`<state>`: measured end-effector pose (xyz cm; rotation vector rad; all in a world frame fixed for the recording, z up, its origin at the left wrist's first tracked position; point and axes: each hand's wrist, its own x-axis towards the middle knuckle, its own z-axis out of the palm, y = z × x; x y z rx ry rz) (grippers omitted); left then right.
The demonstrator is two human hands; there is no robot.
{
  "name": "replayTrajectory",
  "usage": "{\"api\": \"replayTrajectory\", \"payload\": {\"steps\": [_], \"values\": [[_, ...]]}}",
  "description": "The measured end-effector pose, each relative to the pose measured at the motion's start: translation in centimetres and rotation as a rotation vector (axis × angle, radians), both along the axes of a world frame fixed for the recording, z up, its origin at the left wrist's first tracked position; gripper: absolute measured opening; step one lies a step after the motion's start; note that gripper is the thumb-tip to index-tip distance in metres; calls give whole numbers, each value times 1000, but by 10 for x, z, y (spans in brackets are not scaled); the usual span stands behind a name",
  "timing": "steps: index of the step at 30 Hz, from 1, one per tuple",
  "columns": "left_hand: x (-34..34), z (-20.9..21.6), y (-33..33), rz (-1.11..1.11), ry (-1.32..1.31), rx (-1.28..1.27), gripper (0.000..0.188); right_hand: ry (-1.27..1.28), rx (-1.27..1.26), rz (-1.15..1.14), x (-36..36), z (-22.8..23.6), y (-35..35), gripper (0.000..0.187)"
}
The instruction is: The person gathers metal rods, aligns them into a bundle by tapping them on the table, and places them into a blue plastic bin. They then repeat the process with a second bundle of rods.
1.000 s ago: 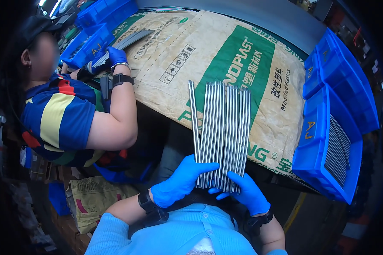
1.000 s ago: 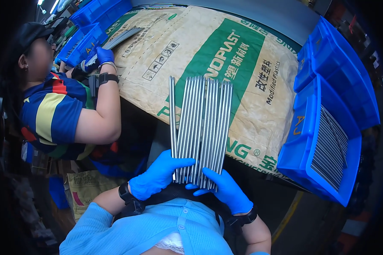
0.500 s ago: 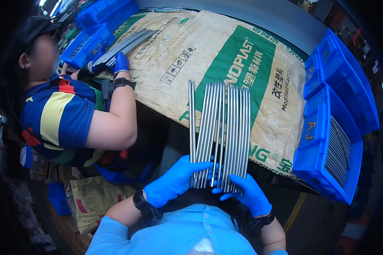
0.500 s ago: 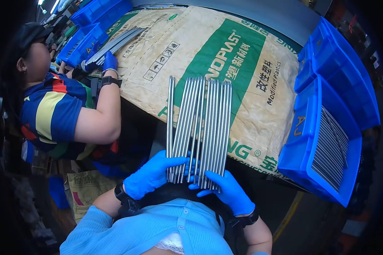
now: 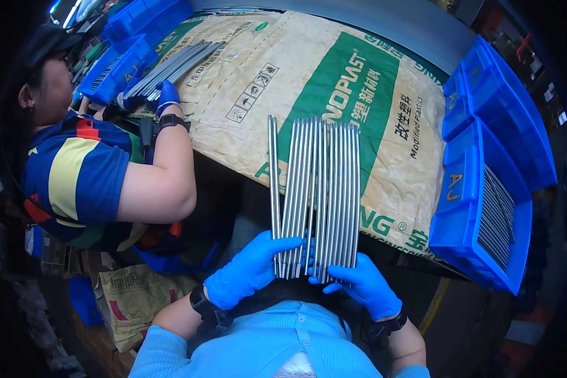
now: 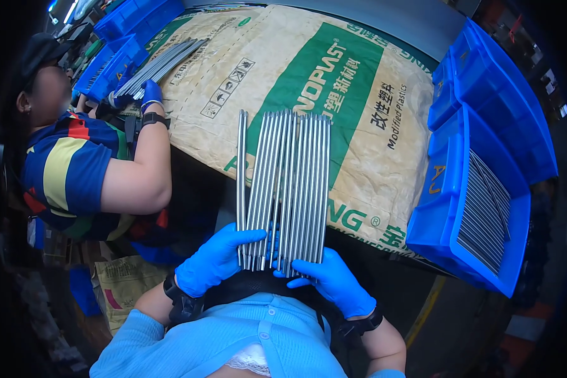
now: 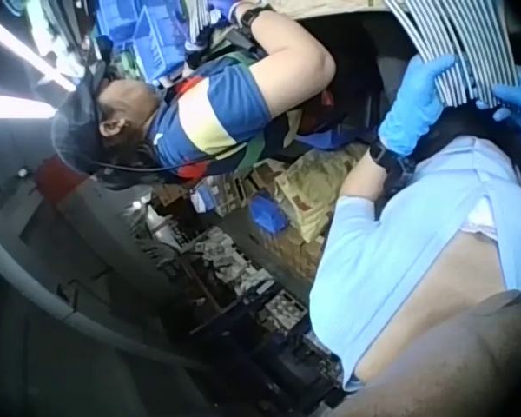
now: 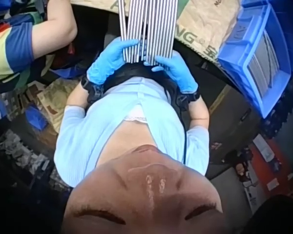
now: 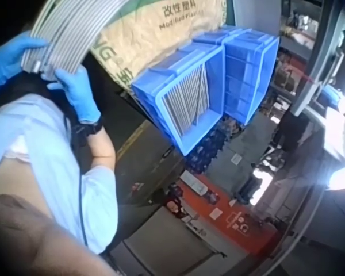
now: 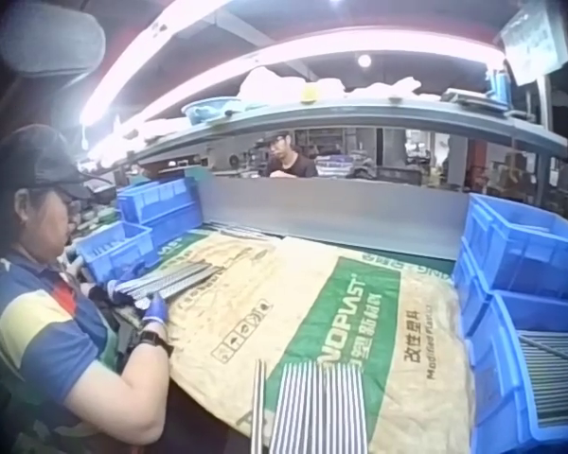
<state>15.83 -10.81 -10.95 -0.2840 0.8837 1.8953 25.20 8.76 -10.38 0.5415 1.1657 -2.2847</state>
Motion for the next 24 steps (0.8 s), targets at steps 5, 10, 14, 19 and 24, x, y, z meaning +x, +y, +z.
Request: {"api": "replayTrajectory", "payload": {"steps": [5,10,14,19,24], "values": [[1,-2,0,13,-3,-23,35,-13,44,2,-1,-3,-3,40],[1,-4,-1,19,-15,-36,35,-30,60,-11,-2,-5,-6,38],[0,-3,-2,18,-27,-48,36,-22,106,-6,-4,-5,-8,36],[-2,4,-5,28,-27,-32,37,-25,124,16,-9,-3,-12,39],[-6,4,-17,12,-31,-27,38,-69,-185,4,-5,-4,-3,43]]}}
